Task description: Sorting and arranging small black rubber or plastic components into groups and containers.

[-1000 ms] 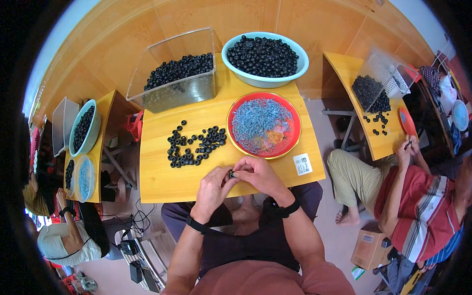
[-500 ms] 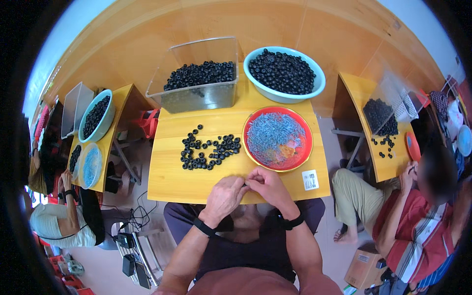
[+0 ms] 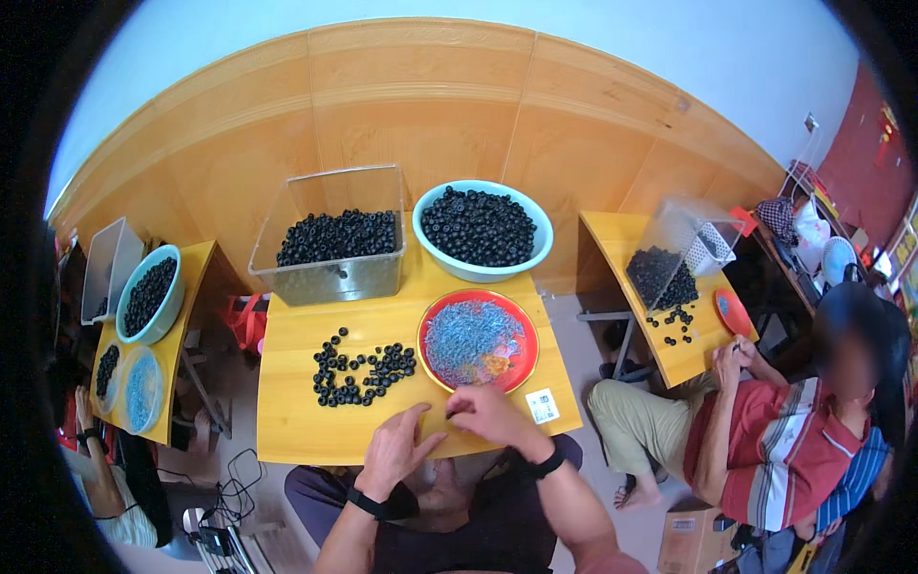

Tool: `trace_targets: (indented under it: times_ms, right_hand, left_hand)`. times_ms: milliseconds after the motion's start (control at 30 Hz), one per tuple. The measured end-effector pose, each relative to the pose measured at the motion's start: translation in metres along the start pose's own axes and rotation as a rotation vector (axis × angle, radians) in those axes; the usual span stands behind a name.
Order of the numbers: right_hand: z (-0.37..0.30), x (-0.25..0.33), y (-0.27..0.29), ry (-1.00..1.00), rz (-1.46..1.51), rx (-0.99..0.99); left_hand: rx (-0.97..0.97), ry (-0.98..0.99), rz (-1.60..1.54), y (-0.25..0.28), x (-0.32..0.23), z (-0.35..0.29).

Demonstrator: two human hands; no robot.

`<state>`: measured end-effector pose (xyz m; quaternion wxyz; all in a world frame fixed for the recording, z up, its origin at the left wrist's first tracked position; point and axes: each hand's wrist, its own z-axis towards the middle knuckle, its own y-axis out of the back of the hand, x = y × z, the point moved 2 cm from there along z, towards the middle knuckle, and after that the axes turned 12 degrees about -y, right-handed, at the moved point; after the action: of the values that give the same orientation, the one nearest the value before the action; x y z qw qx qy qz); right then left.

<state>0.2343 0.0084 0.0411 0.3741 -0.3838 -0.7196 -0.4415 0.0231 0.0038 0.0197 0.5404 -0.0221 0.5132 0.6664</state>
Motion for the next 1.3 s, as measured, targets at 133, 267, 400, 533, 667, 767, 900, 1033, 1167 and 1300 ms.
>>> trace_targets:
  times_ms: [133, 267, 400, 533, 667, 767, 900, 1033, 1167, 1300]
  right_hand:
    - [0.012, 0.066, 0.074, -0.037, -0.036, -0.152]
    - [0.045, 0.101, 0.125, 0.348, 0.170, -0.767]
    - [0.032, 0.112, 0.080, 0.119, 0.066, -0.648]
    - [0.037, 0.062, 0.016, 0.179, -0.249, -0.472]
    - [0.048, 0.050, -0.037, 0.436, -0.564, -0.594]
    - [0.057, 0.054, -0.054, 0.477, -0.734, -0.698]
    - [0.069, 0.045, -0.066, 0.459, -1.148, -0.660]
    - [0.058, 0.045, -0.065, 0.424, -1.180, -0.676]
    - [0.048, 0.040, -0.072, 0.471, -1.118, -0.627]
    - [0.032, 0.035, -0.066, 0.414, -0.686, -0.592]
  left_hand:
    - [-0.014, -0.036, 0.028, -0.005, 0.003, -0.005]
    - [-0.003, -0.003, -0.014, -0.002, -0.001, 0.001]
    - [-0.008, -0.072, 0.034, 0.004, 0.004, -0.001]
    - [-0.018, -0.139, 0.042, 0.001, 0.006, 0.006]
    - [-0.017, -0.146, 0.025, -0.002, 0.011, -0.001]
    - [-0.051, -0.123, 0.015, -0.009, 0.011, -0.003]
    - [-0.255, -0.079, 0.041, -0.011, 0.016, -0.009]
    - [-0.424, 0.110, 0.054, -0.003, 0.015, -0.005]
    - [-0.513, 0.285, -0.098, -0.002, 0.020, -0.008]
    - [-0.444, 0.192, -0.115, -0.001, 0.019, -0.005]
